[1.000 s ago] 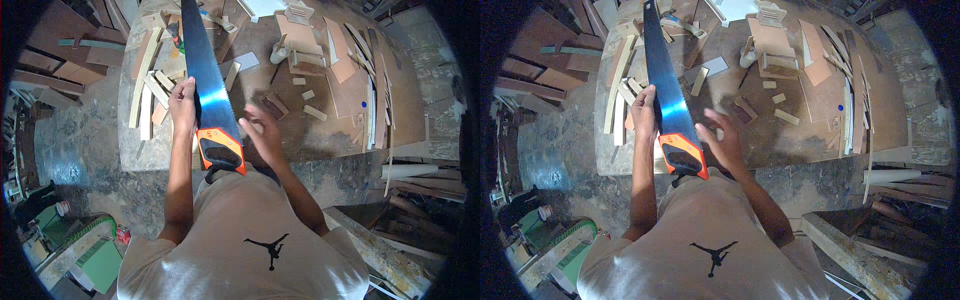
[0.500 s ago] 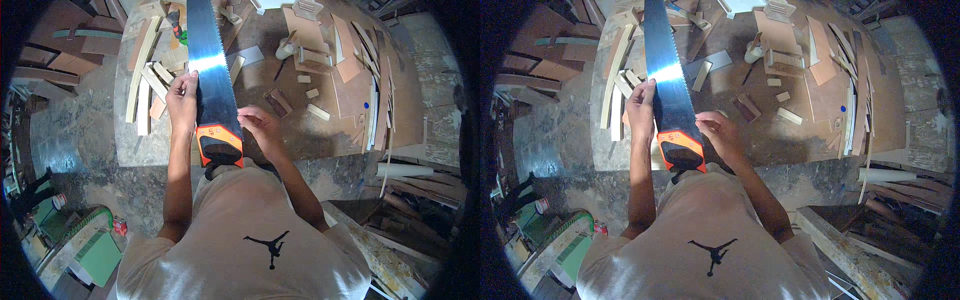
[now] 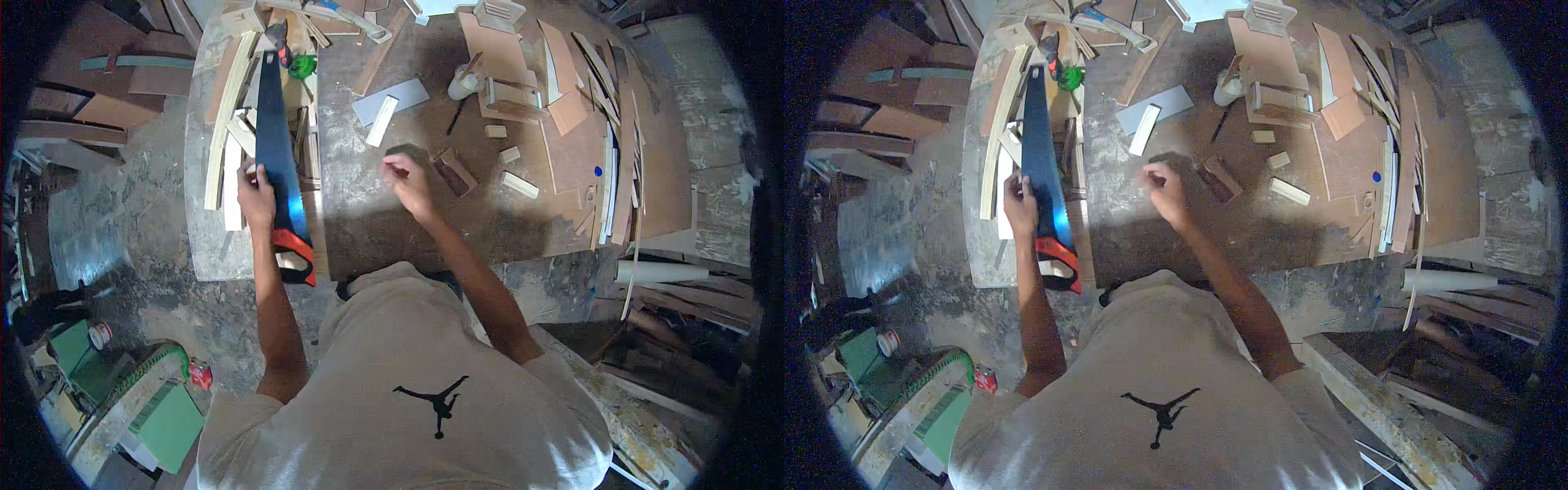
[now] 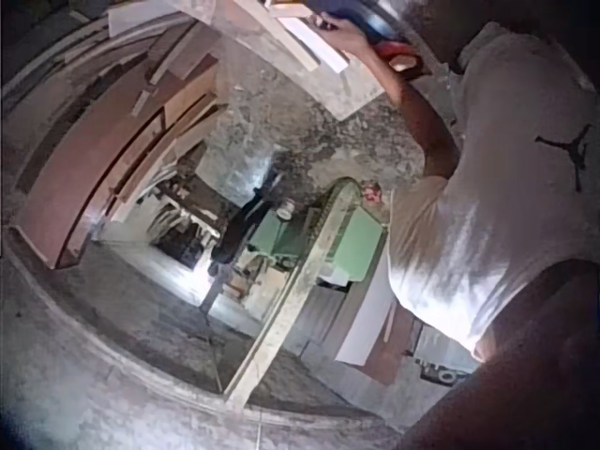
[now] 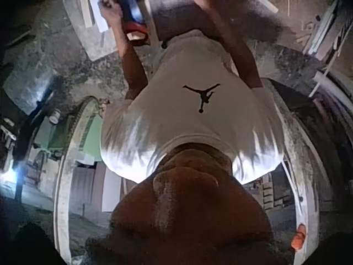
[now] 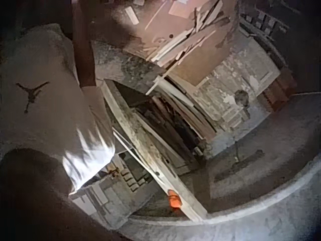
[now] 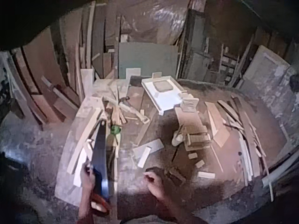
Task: Cutting and assembling small wooden pieces into a square frame structure.
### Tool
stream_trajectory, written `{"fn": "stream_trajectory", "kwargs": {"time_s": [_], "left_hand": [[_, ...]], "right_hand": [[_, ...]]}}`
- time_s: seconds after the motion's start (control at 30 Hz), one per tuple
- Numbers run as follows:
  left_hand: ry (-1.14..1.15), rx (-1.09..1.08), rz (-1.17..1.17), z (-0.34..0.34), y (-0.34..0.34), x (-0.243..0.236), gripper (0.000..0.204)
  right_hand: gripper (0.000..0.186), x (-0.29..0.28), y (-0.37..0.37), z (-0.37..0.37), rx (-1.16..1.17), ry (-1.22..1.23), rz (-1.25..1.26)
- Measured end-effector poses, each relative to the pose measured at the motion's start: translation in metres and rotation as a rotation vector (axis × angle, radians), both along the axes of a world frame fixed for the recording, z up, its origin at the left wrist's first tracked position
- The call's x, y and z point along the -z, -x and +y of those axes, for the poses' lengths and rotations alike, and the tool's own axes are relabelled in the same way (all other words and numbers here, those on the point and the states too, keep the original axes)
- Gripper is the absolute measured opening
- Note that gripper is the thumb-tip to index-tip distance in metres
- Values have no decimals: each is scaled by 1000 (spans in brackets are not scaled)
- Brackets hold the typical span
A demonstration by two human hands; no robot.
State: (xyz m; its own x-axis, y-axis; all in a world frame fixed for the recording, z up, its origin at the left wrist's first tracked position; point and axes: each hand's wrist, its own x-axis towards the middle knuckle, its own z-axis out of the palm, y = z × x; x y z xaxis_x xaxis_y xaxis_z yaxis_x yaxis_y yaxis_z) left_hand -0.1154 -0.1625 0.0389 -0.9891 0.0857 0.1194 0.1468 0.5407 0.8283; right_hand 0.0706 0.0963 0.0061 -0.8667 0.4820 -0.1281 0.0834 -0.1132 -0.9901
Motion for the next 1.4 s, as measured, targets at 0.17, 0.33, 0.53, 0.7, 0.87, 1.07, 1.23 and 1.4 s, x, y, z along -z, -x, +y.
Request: {"fn": "stream_trajectory", "kwargs": {"time_s": [0.17,0.33,0.53,0.7,0.87,1.07,1.23,1.4], "left_hand": [[17,-11,-55,-42,-2,71,30],[107,39,-68,-36,-4,75,33],[25,190,43,12,-24,47,27],[-28,385,-177,70,-74,28,31],[-147,614,-266,122,-105,33,33],[88,656,77,190,-115,31,48],[157,510,180,214,-124,46,71],[105,508,143,187,-153,60,66]], "right_hand": [[63,-11,74,9,300,-540,-238],[73,-13,90,13,324,-680,-276],[67,-13,37,12,283,-654,-199],[73,-17,-26,15,349,-984,-182],[77,10,-85,55,542,-1209,-418],[72,10,-128,43,206,-1092,-276],[64,-8,-132,43,119,-1086,-443],[52,-32,-70,76,165,-1046,-294]]}}
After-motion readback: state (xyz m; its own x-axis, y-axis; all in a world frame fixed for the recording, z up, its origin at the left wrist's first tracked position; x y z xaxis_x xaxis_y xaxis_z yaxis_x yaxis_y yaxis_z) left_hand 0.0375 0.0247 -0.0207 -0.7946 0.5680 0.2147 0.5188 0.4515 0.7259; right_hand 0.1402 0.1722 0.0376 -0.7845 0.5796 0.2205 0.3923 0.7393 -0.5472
